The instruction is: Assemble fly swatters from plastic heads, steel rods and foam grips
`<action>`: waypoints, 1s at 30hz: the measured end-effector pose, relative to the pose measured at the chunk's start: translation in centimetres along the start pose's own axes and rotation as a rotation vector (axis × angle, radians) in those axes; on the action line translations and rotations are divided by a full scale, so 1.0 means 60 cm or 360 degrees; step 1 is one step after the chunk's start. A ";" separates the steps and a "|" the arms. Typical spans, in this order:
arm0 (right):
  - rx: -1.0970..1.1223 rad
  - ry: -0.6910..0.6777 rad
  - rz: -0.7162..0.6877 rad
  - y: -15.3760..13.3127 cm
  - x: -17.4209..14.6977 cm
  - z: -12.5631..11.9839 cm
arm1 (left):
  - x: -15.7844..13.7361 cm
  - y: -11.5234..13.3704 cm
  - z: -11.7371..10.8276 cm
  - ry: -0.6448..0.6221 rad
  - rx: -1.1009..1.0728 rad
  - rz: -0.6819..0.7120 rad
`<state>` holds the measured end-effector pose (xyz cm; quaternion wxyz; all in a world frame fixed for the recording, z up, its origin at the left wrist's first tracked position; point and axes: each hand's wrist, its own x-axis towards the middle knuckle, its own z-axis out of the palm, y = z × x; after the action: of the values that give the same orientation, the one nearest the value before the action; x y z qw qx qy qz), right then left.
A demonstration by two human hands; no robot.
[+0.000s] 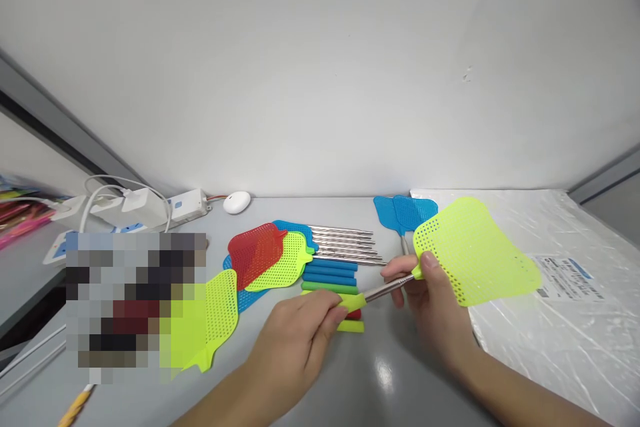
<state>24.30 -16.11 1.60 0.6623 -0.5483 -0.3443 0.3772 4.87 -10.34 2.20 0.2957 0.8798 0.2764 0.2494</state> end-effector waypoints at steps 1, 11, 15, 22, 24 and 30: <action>0.0018 -0.0003 0.0011 -0.001 0.000 0.000 | 0.000 0.004 0.002 -0.0059 -0.0096 -0.0094; -0.0063 -0.0387 0.0145 -0.004 0.005 -0.003 | -0.005 0.028 0.003 -0.0584 -0.0618 -0.0567; -0.0313 -0.0575 0.0220 -0.013 0.012 -0.007 | 0.000 0.040 -0.006 -0.0741 -0.0434 -0.0441; -0.0577 -0.0729 -0.0019 -0.037 0.046 -0.040 | 0.024 0.046 -0.004 -0.0730 -0.0293 -0.0396; -0.0589 -0.0601 -0.0087 -0.045 0.068 -0.058 | 0.042 0.052 0.006 -0.0637 -0.0261 -0.0417; -0.0549 0.0201 -0.0249 -0.029 0.158 -0.138 | 0.130 0.083 0.059 -0.0479 0.0125 -0.0359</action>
<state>36.24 -11.86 2.36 0.6060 -0.6479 -0.4030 0.2248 14.32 -10.09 5.12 0.3251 0.8815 0.3354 0.0693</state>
